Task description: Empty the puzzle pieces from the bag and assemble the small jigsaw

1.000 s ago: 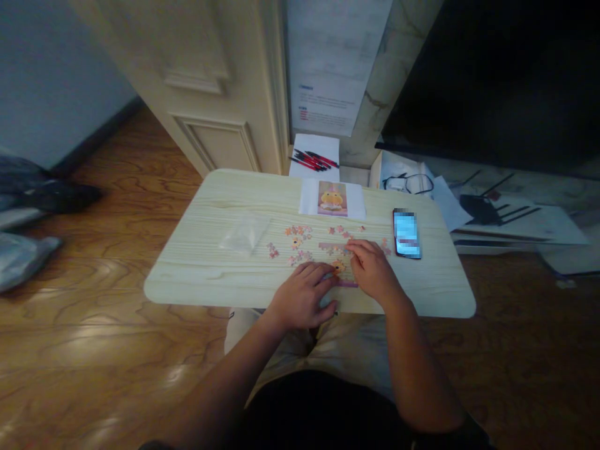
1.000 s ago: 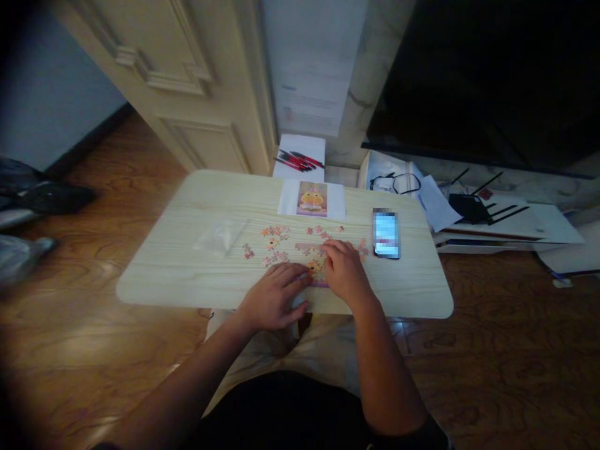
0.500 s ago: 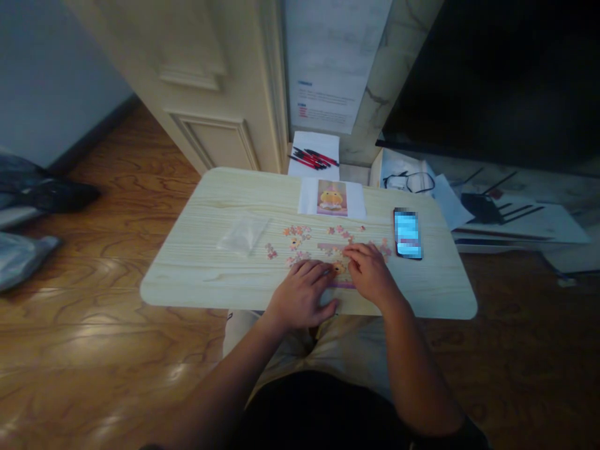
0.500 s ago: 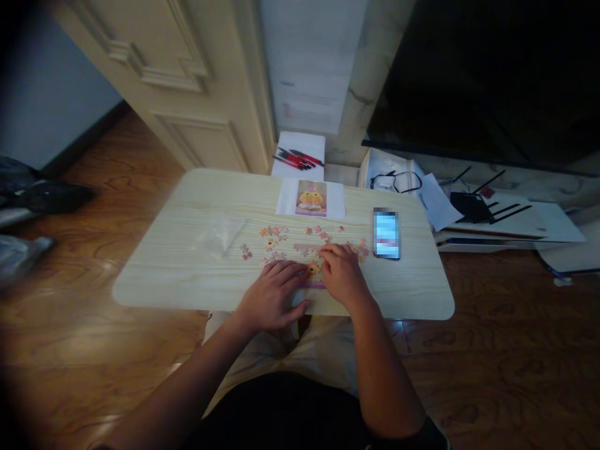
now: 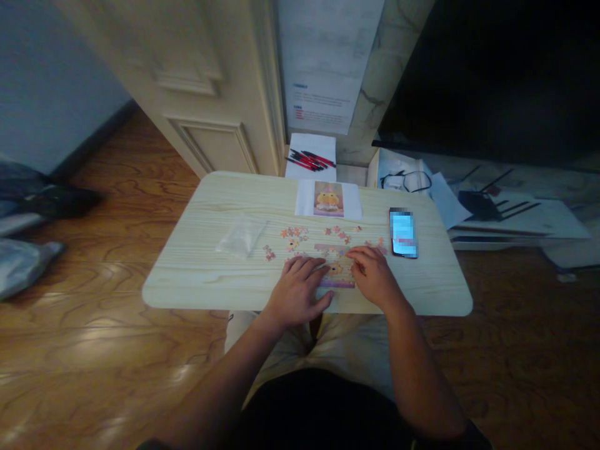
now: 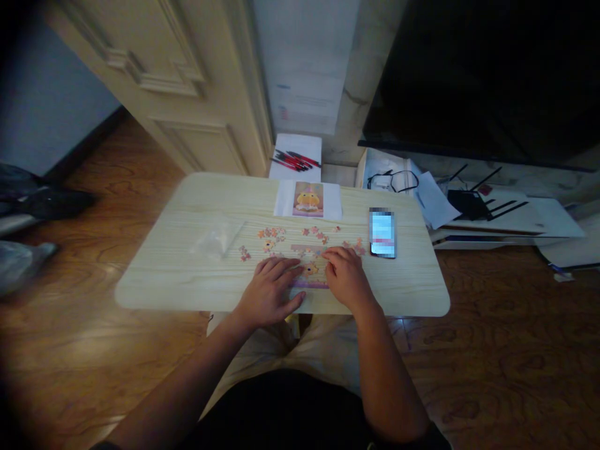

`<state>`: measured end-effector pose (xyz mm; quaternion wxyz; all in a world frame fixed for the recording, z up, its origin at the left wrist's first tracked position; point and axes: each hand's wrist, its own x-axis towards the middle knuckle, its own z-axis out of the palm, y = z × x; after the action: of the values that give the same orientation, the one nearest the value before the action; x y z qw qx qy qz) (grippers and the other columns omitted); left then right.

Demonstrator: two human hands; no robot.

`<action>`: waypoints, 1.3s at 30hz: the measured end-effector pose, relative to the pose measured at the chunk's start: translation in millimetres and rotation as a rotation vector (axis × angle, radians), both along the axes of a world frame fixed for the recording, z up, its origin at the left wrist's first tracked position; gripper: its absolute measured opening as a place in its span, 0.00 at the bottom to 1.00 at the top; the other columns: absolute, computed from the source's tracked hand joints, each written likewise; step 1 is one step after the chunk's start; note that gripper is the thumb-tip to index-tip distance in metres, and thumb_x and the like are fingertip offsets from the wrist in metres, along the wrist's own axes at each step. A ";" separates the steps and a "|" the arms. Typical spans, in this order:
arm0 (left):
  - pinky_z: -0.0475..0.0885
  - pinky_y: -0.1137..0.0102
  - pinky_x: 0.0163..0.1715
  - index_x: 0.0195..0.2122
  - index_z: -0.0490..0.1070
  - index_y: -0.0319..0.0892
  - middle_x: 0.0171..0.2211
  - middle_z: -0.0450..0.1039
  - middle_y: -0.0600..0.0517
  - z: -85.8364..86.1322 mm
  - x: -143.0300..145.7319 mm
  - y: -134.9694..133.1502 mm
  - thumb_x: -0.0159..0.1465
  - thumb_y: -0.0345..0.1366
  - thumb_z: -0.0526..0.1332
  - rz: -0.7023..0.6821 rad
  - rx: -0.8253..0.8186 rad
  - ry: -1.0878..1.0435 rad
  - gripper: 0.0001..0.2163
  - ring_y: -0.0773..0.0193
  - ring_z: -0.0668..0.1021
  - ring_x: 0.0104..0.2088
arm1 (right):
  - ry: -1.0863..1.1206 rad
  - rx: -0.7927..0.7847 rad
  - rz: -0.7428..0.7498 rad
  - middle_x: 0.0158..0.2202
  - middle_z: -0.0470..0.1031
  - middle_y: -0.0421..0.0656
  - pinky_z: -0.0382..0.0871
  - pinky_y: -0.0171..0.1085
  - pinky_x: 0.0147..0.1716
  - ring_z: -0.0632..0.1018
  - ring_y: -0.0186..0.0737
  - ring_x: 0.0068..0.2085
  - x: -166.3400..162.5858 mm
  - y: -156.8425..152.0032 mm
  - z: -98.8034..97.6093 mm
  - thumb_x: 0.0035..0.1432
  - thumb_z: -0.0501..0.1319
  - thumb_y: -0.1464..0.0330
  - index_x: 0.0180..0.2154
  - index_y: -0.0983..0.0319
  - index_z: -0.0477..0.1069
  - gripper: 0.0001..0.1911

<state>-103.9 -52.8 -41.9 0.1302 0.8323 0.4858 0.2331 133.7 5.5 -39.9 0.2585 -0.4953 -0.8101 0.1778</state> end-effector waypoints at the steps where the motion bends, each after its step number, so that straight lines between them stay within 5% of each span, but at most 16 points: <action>1: 0.61 0.48 0.64 0.60 0.71 0.45 0.62 0.70 0.45 0.9 -0.6 2.1 0.67 0.48 0.61 0.011 0.005 -0.003 0.23 0.47 0.70 0.61 | 0.005 -0.005 -0.004 0.51 0.78 0.45 0.65 0.54 0.63 0.75 0.48 0.55 0.5 -1.7 -0.8 0.62 0.58 0.77 0.50 0.57 0.79 0.19; 10: 0.64 0.48 0.62 0.56 0.74 0.47 0.59 0.74 0.47 -0.4 -17.8 33.2 0.68 0.44 0.61 0.074 0.066 0.005 0.17 0.48 0.73 0.58 | 0.030 -0.024 -0.076 0.47 0.79 0.47 0.71 0.52 0.58 0.77 0.49 0.52 23.1 -5.5 -1.2 0.63 0.58 0.74 0.47 0.57 0.80 0.15; 39: 0.65 0.48 0.62 0.61 0.71 0.48 0.64 0.70 0.47 -6.2 -18.2 36.3 0.67 0.46 0.61 0.037 -0.011 0.034 0.22 0.47 0.71 0.62 | 0.111 0.042 -0.151 0.48 0.78 0.46 0.70 0.52 0.59 0.76 0.48 0.53 37.8 4.4 -3.8 0.63 0.63 0.71 0.46 0.56 0.79 0.11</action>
<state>-122.1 -16.4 -48.1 0.1222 0.8262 0.5047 0.2184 171.6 9.9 -43.7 0.3259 -0.5389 -0.7584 0.1681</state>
